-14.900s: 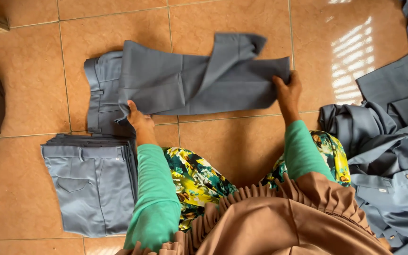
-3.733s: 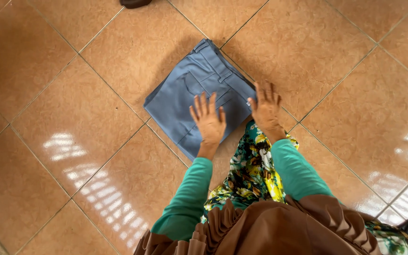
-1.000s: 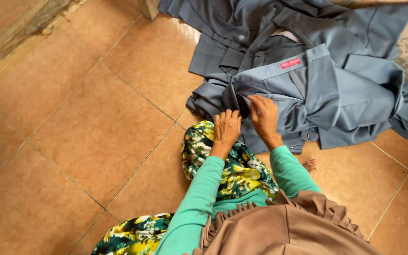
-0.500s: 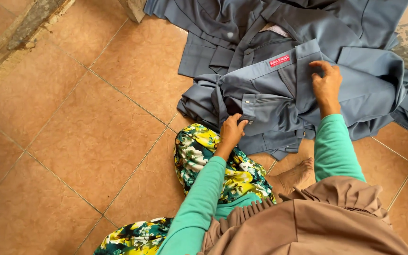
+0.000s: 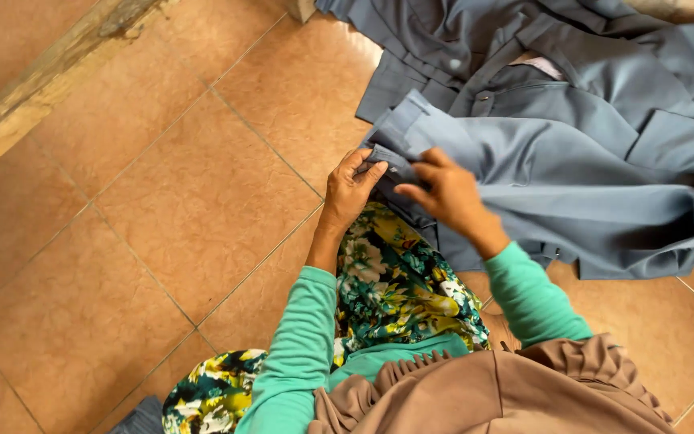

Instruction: The person sits on a tiled floor and folds multiple pairs of gray trousers by hand. They smooth out each pair, fold the legs together, and then fold the garment into a compact rectangle, stacking the finished items to the side.

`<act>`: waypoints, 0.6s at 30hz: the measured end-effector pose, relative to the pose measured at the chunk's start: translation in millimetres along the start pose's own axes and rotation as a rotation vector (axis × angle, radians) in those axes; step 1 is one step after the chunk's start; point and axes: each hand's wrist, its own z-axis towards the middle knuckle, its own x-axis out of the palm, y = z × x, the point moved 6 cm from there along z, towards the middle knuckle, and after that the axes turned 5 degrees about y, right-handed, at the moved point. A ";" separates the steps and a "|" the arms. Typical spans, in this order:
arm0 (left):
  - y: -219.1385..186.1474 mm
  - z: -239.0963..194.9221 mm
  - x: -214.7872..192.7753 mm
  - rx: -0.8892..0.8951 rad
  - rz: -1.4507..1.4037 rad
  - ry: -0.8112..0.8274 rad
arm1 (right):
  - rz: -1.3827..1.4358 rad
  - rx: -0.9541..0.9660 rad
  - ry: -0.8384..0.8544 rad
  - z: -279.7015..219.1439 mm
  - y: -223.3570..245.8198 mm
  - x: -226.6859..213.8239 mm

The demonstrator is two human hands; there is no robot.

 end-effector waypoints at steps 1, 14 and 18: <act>3.2 -9.1 -1.8 -0.005 0.002 -0.011 | 0.006 -0.007 0.009 -3.4 -2.5 26.9; 112.6 -19.0 11.7 -0.470 -0.352 -0.563 | -0.555 -0.141 -0.176 -42.5 -2.9 128.3; 23.5 24.8 -32.9 -0.165 -0.366 -0.612 | -0.673 0.006 -0.183 -53.5 -20.3 101.2</act>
